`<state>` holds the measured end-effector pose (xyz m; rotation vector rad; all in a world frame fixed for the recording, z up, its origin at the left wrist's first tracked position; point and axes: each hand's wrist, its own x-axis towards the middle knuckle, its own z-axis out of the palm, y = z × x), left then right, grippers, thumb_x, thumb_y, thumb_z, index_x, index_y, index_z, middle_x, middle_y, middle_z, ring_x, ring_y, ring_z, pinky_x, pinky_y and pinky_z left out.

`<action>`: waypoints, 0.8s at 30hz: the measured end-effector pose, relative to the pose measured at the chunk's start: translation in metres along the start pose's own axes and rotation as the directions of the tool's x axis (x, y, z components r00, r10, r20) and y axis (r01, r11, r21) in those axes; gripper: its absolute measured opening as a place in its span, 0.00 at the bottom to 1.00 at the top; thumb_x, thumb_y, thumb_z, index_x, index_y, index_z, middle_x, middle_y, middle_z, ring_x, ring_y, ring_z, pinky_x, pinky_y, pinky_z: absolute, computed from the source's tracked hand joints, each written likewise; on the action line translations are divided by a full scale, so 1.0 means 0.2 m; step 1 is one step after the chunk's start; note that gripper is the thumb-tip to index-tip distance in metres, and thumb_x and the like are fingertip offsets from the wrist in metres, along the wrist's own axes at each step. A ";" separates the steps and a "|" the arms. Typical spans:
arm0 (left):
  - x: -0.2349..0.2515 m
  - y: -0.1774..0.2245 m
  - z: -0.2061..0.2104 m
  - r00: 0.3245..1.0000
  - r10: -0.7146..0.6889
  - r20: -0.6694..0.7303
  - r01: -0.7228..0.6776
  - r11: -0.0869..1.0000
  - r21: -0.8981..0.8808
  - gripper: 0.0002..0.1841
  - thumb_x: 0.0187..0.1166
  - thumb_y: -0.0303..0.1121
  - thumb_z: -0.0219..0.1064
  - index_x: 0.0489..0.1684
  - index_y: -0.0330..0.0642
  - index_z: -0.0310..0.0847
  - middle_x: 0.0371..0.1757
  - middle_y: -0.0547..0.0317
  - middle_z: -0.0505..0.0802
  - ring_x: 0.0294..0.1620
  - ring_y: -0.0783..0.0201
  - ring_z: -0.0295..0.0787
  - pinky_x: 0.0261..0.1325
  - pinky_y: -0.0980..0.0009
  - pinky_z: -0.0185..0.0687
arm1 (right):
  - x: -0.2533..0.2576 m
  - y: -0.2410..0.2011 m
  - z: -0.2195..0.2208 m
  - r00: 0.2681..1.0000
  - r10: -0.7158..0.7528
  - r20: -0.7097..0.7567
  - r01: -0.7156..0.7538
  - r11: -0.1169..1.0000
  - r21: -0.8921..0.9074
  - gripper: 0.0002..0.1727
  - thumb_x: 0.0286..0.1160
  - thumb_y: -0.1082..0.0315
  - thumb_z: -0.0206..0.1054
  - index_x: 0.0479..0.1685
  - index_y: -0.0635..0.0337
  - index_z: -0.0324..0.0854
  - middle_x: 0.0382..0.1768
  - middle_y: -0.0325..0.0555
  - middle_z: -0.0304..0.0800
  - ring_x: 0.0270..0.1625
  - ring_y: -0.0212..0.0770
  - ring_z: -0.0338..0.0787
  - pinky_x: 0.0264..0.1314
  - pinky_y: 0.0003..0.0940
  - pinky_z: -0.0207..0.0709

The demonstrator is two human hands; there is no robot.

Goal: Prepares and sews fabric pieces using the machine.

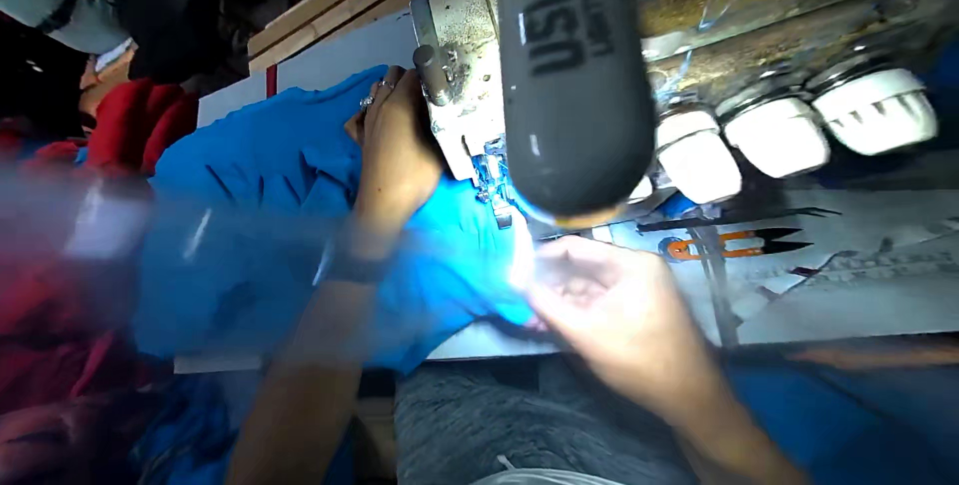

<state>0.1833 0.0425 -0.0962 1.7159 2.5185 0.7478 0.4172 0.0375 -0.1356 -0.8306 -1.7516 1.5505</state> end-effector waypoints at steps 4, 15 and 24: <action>-0.18 -0.06 -0.32 0.981 0.186 0.048 -0.182 0.981 -0.065 0.17 0.79 0.34 0.69 0.64 0.43 0.83 0.67 0.56 0.89 0.69 0.60 0.85 0.73 0.50 0.77 | 0.05 -0.02 0.00 0.997 0.065 0.046 -0.071 0.986 0.152 0.05 0.70 0.74 0.74 0.42 0.60 0.90 0.22 0.35 0.91 0.20 0.29 0.90 0.22 0.22 0.88; -0.39 -0.11 -0.38 0.878 0.478 -0.022 -0.464 0.839 -0.282 0.08 0.78 0.35 0.72 0.42 0.39 0.89 0.54 0.58 0.96 0.61 0.66 0.91 0.70 0.62 0.83 | 0.06 -0.11 0.01 0.990 0.139 -0.019 -0.141 0.982 -0.124 0.14 0.75 0.68 0.76 0.48 0.63 0.77 0.19 0.43 0.89 0.18 0.36 0.91 0.25 0.32 0.90; -0.57 0.41 -0.57 0.915 0.376 -0.145 -0.403 0.847 -0.347 0.14 0.79 0.40 0.73 0.55 0.43 0.85 0.24 0.67 0.84 0.21 0.73 0.77 0.29 0.73 0.76 | -0.06 -0.15 0.12 0.684 -0.729 -0.029 0.632 0.612 -0.475 0.14 0.58 0.72 0.81 0.43 0.65 0.87 0.47 0.54 0.93 0.54 0.44 0.92 0.61 0.38 0.83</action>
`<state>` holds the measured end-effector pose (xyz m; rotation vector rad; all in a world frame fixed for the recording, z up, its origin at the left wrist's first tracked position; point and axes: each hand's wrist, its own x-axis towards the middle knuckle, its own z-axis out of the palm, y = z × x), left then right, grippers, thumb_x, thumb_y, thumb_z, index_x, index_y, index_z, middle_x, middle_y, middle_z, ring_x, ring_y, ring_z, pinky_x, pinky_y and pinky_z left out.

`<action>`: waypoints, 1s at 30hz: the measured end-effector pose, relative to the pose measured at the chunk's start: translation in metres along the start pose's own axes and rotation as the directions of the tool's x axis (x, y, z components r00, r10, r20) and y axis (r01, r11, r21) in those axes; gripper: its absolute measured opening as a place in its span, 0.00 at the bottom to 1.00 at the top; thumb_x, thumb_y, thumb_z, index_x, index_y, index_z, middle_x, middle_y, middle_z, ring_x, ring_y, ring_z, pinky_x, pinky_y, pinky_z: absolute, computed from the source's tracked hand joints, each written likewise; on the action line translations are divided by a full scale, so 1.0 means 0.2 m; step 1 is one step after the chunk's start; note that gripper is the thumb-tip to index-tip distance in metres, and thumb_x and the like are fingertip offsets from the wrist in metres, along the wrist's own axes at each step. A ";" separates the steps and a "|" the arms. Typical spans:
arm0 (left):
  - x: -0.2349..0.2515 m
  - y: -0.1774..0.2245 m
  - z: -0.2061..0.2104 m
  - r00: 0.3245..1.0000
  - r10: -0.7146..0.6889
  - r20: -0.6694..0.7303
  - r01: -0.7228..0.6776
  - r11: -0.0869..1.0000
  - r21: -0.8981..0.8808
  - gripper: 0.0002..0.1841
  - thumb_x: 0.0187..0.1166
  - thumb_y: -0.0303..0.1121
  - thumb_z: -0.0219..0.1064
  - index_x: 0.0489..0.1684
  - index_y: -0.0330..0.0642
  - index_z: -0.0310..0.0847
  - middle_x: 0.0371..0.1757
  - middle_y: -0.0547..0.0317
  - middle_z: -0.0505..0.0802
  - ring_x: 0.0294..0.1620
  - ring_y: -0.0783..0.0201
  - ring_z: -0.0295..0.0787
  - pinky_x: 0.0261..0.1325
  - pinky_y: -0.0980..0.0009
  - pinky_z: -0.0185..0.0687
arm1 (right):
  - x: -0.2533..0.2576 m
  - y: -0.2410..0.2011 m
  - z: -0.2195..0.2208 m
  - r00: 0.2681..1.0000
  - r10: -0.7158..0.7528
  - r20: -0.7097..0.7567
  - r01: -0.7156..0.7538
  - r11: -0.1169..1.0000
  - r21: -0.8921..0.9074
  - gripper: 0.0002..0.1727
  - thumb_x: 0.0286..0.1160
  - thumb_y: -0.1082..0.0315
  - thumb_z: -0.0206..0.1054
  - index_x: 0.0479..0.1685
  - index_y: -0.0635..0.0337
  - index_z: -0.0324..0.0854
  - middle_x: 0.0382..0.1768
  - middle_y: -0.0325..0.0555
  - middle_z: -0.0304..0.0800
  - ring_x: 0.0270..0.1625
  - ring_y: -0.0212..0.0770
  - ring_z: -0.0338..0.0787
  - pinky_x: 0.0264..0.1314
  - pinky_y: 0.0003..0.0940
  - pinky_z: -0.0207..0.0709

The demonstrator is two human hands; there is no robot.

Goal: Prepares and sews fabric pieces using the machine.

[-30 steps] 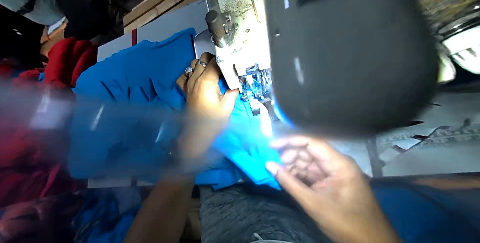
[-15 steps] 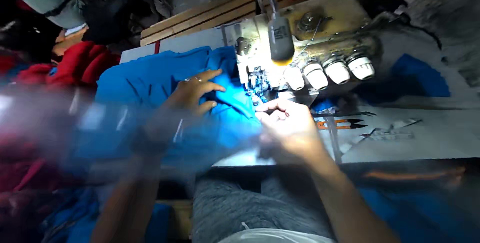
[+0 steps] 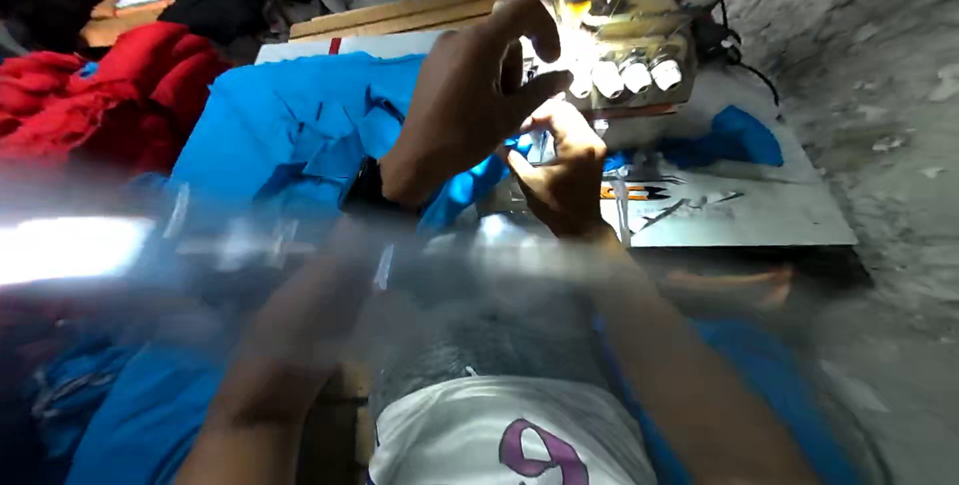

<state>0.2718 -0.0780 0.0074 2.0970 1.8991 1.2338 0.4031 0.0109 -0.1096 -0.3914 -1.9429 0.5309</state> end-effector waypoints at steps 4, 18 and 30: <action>-0.11 0.07 -0.02 0.993 -0.016 -0.119 0.018 1.000 0.019 0.16 0.83 0.40 0.69 0.61 0.41 0.83 0.29 0.68 0.88 0.27 0.76 0.82 0.36 0.75 0.81 | 0.09 -0.11 -0.09 0.985 -0.168 -0.044 0.173 0.961 0.214 0.07 0.69 0.75 0.76 0.43 0.67 0.90 0.47 0.48 0.94 0.53 0.30 0.91 0.58 0.24 0.84; -0.35 -0.01 0.57 0.633 -0.744 0.213 0.358 0.038 -0.933 0.20 0.91 0.30 0.57 0.80 0.51 0.68 0.54 0.51 0.93 0.46 0.64 0.95 0.51 0.70 0.91 | -0.40 -0.11 -0.36 0.977 0.202 0.074 -0.201 0.979 -0.023 0.14 0.72 0.53 0.79 0.34 0.54 0.93 0.28 0.34 0.94 0.36 0.26 0.91 0.60 0.33 0.85; -0.40 0.02 0.51 0.659 -0.748 0.082 0.325 0.185 -0.927 0.24 0.84 0.24 0.65 0.77 0.51 0.67 0.49 0.51 0.94 0.41 0.62 0.96 0.45 0.72 0.92 | -0.37 -0.13 -0.34 0.782 0.528 0.331 -0.592 0.795 0.132 0.06 0.71 0.61 0.78 0.38 0.51 0.96 0.31 0.29 0.97 0.34 0.22 0.93 0.37 0.19 0.89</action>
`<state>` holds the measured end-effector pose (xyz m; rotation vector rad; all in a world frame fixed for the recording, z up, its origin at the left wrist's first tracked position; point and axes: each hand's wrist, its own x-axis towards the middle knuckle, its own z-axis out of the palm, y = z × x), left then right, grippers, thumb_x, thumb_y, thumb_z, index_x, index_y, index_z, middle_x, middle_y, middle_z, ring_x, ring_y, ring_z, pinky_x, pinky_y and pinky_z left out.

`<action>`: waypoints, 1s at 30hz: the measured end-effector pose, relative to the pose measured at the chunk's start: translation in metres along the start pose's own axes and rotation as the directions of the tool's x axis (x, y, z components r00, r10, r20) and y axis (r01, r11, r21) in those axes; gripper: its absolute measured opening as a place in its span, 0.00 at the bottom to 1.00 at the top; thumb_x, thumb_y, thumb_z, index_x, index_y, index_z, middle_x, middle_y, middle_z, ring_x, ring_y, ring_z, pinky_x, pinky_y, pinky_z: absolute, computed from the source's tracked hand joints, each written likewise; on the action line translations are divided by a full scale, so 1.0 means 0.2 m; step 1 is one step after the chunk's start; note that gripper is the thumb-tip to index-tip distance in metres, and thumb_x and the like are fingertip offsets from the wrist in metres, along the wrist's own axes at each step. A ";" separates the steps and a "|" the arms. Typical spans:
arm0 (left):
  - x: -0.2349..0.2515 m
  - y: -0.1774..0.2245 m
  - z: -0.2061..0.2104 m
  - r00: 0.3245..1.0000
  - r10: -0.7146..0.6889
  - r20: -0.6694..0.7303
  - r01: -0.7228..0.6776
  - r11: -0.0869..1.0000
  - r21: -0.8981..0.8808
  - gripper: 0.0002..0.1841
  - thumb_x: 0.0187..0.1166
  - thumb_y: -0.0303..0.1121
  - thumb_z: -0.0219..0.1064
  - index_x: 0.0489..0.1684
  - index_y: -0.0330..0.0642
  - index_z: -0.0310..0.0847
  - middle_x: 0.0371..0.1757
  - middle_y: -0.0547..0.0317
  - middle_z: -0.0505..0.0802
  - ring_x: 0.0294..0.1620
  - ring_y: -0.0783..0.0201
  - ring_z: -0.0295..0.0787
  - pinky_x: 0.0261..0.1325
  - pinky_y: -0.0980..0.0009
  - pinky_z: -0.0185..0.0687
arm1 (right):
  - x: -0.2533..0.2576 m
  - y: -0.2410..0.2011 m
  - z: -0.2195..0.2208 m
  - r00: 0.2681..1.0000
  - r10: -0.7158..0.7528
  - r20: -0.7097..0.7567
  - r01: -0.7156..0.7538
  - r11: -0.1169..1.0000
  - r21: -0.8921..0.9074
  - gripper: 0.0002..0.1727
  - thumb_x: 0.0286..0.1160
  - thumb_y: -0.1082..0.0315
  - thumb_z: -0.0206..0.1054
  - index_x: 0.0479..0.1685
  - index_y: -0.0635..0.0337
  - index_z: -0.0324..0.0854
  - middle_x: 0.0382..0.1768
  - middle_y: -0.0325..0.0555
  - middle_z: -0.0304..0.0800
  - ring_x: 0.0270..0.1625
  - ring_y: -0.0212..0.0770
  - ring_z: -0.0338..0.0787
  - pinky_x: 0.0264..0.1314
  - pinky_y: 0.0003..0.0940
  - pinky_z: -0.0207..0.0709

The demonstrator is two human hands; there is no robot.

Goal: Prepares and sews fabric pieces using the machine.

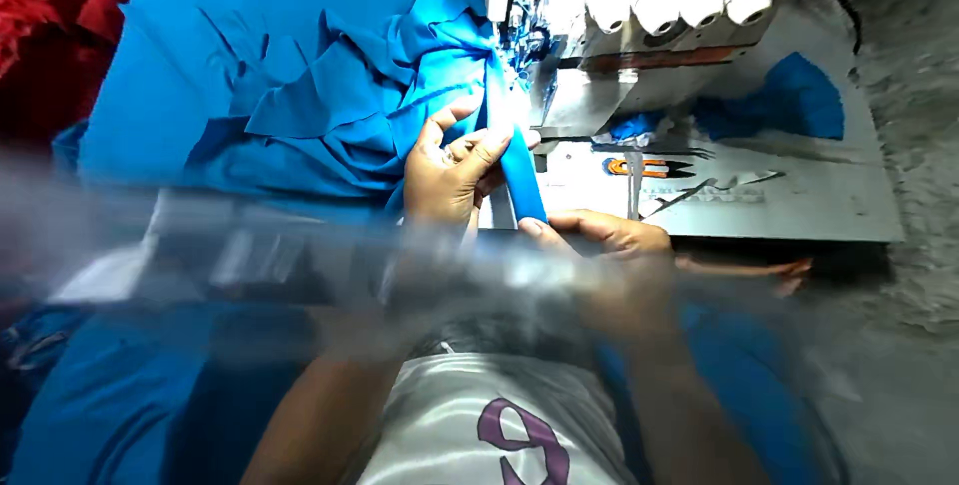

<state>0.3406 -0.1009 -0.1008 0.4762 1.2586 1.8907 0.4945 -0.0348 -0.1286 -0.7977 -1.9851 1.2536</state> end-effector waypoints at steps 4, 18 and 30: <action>0.01 -0.01 -0.02 0.999 0.043 0.005 -0.043 0.999 -0.018 0.23 0.81 0.21 0.67 0.71 0.48 0.68 0.46 0.49 0.94 0.40 0.61 0.96 0.44 0.70 0.93 | -0.02 -0.01 0.02 0.995 -0.100 -0.012 0.099 0.993 -0.062 0.07 0.71 0.60 0.77 0.36 0.53 0.96 0.32 0.31 0.97 0.37 0.21 0.94 0.44 0.18 0.90; 0.08 -0.07 -0.06 0.998 0.067 -0.023 -0.069 0.985 -0.156 0.17 0.82 0.18 0.64 0.64 0.44 0.72 0.44 0.47 0.95 0.43 0.57 0.98 0.49 0.64 0.95 | -0.01 0.03 0.01 0.985 -0.173 0.026 0.174 0.983 -0.058 0.08 0.76 0.59 0.75 0.35 0.52 0.96 0.34 0.29 0.98 0.42 0.21 0.93 0.70 0.35 0.80; -0.12 0.21 -0.13 0.837 0.242 0.490 -0.429 0.847 0.314 0.20 0.81 0.45 0.72 0.67 0.48 0.84 0.63 0.60 0.94 0.66 0.63 0.91 0.71 0.66 0.87 | 0.22 -0.01 -0.05 0.815 -0.579 0.040 0.577 0.815 0.045 0.12 0.85 0.52 0.67 0.41 0.49 0.86 0.38 0.28 0.92 0.52 0.23 0.87 0.62 0.21 0.76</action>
